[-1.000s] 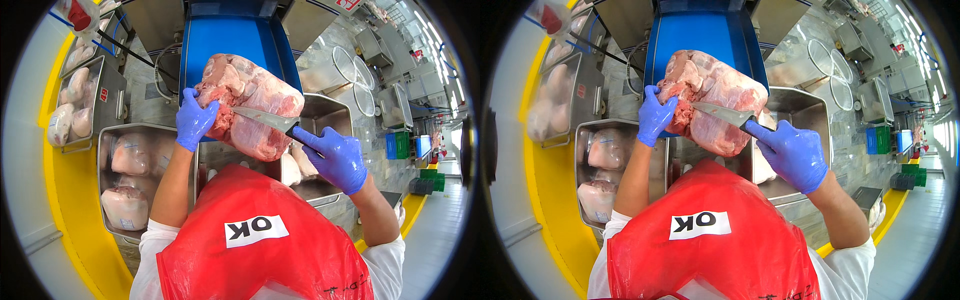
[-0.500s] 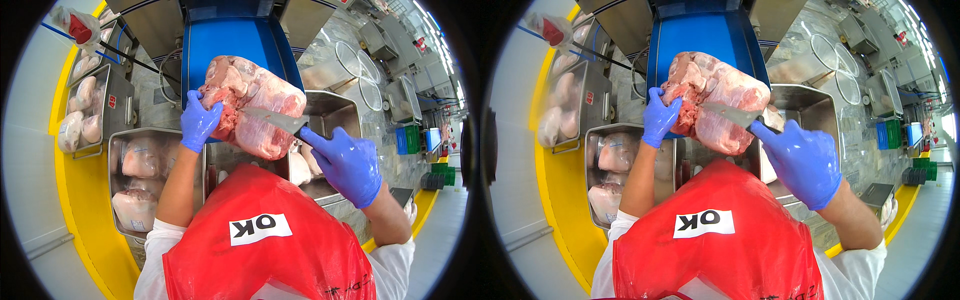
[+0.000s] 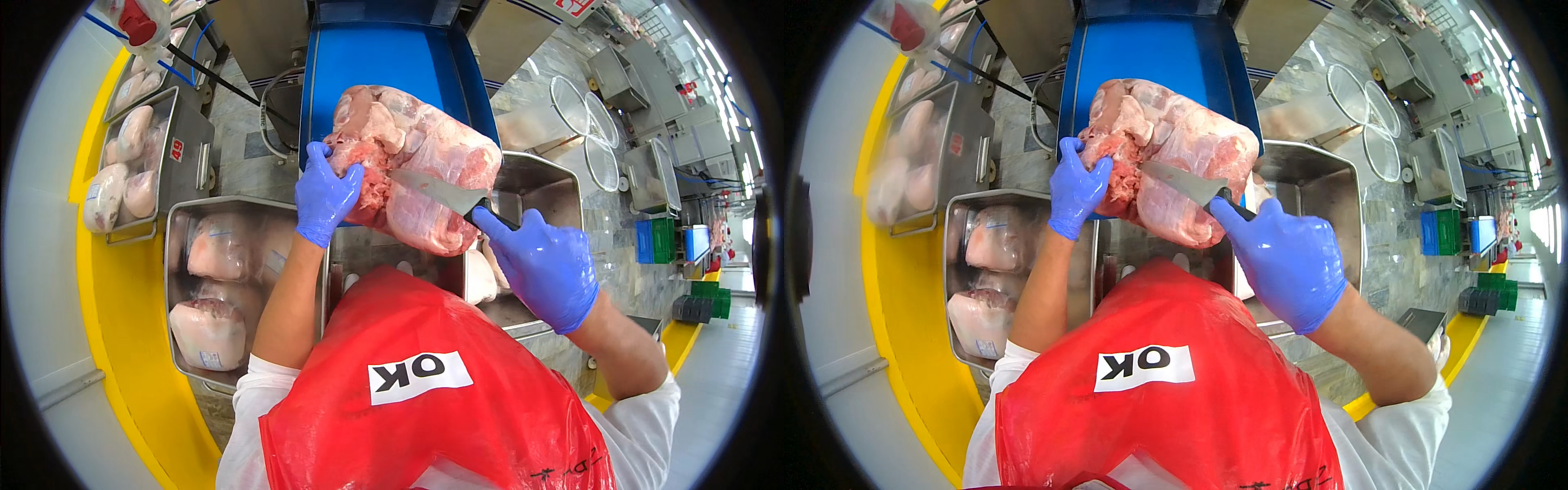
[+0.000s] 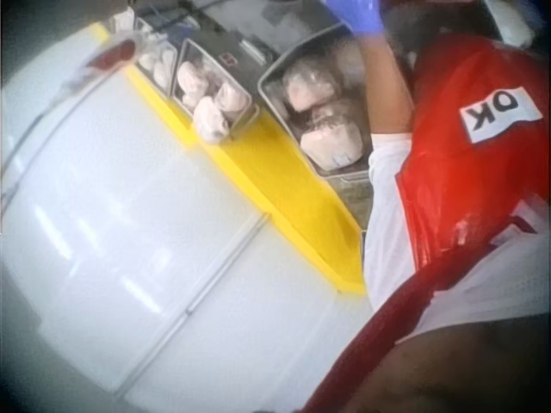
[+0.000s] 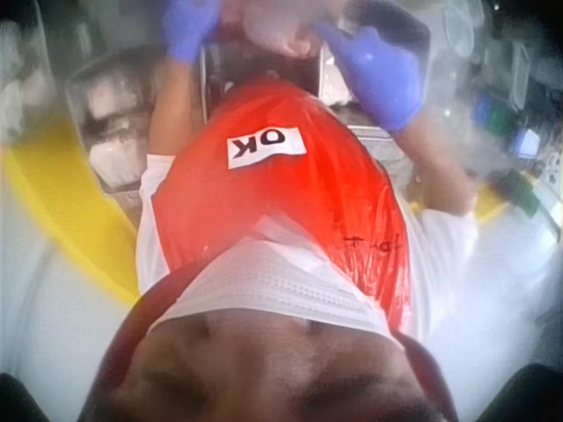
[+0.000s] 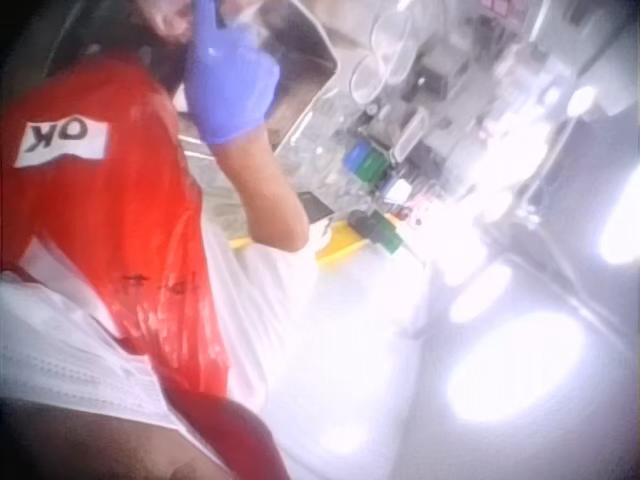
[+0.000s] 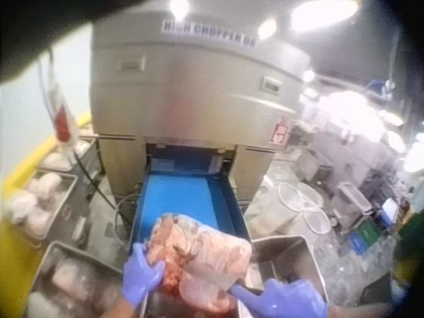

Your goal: The person removes a large piece of pork from a plastic bag and places it on a blue cutting board. Using a knife, they trim fat and connective tissue from the meat, placing the trimmed pieces into a metal tray. The person then retrieves another piece of pork from a bin and repeats the trimming process.

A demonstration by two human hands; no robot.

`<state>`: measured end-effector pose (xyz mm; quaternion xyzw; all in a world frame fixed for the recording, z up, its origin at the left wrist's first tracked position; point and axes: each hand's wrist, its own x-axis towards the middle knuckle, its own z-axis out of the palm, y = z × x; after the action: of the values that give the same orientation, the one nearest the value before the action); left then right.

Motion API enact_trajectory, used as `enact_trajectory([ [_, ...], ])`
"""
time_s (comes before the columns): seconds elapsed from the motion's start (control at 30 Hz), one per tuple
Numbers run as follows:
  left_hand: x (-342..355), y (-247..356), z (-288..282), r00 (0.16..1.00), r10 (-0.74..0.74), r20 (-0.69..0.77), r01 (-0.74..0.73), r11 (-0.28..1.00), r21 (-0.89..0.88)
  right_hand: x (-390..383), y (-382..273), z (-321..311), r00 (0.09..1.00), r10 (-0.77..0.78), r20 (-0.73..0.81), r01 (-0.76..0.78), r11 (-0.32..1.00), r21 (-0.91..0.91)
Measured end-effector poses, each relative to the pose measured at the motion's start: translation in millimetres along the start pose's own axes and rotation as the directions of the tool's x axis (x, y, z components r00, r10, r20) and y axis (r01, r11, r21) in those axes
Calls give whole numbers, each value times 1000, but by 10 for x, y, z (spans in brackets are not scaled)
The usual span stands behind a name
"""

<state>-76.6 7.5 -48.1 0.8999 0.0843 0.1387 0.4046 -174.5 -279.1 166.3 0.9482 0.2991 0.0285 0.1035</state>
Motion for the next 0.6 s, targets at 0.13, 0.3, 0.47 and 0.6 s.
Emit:
enact_trajectory([
  [0.13,-45,-40,-28,1000,17,-3,-17,1000,-14,-202,25,267,995,88,-52,-84,994,75],
  [0.3,-40,-47,-26,999,-32,37,32,999,-11,-394,108,566,983,141,-118,-103,953,284],
  [0.47,32,-96,-35,994,-60,90,62,998,-22,-479,74,753,976,215,-45,-184,913,363],
  [0.6,50,-89,-78,996,-24,83,24,1000,-2,-525,51,590,969,247,-33,-219,907,361],
])
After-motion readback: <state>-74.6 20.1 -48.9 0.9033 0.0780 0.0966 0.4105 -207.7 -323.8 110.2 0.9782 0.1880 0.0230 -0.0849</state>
